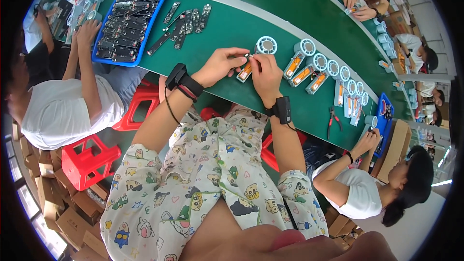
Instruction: Assembling electronic components into plastic trays at a factory production line.
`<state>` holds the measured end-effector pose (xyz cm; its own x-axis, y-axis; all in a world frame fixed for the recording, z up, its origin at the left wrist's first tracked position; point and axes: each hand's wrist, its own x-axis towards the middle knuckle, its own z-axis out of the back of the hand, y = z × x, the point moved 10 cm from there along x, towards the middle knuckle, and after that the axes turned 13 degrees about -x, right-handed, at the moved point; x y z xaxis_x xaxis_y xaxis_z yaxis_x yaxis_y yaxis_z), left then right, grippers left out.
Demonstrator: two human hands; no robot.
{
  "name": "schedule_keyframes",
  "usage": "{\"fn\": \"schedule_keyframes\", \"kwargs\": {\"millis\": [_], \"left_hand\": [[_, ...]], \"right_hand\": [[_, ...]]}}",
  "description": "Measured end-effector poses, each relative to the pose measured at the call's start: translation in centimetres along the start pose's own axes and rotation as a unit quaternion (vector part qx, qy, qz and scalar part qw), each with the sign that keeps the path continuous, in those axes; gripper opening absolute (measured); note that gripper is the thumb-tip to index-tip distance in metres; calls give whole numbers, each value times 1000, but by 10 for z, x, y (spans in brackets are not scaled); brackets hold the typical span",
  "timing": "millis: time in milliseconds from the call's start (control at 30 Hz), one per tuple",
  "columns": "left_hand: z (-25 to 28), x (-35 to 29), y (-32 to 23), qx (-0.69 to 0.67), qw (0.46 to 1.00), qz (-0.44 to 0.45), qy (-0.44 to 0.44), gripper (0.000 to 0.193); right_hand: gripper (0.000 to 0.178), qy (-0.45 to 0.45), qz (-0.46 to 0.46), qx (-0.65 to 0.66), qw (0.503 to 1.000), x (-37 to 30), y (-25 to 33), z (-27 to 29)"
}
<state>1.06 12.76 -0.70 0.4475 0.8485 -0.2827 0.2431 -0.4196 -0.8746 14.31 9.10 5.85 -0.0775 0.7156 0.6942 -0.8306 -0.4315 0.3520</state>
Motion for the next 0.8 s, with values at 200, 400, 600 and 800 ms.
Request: {"fn": "schedule_keyframes", "kwargs": {"millis": [200,400,600,800], "left_hand": [[-1,3,-1,19,1000,0,-10,38],[2,5,8,17,999,-25,-11,39],[3,-2,5,49,999,2,-24,38],[-1,5,-18,191,973,-132,-21,37]], "right_hand": [[14,5,-2,2,1000,3,-4,-1],[13,4,-7,4,1000,1,-3,1],[13,7,-7,8,1000,0,-1,-1],[14,9,6,-21,1000,2,-2,-1]]}}
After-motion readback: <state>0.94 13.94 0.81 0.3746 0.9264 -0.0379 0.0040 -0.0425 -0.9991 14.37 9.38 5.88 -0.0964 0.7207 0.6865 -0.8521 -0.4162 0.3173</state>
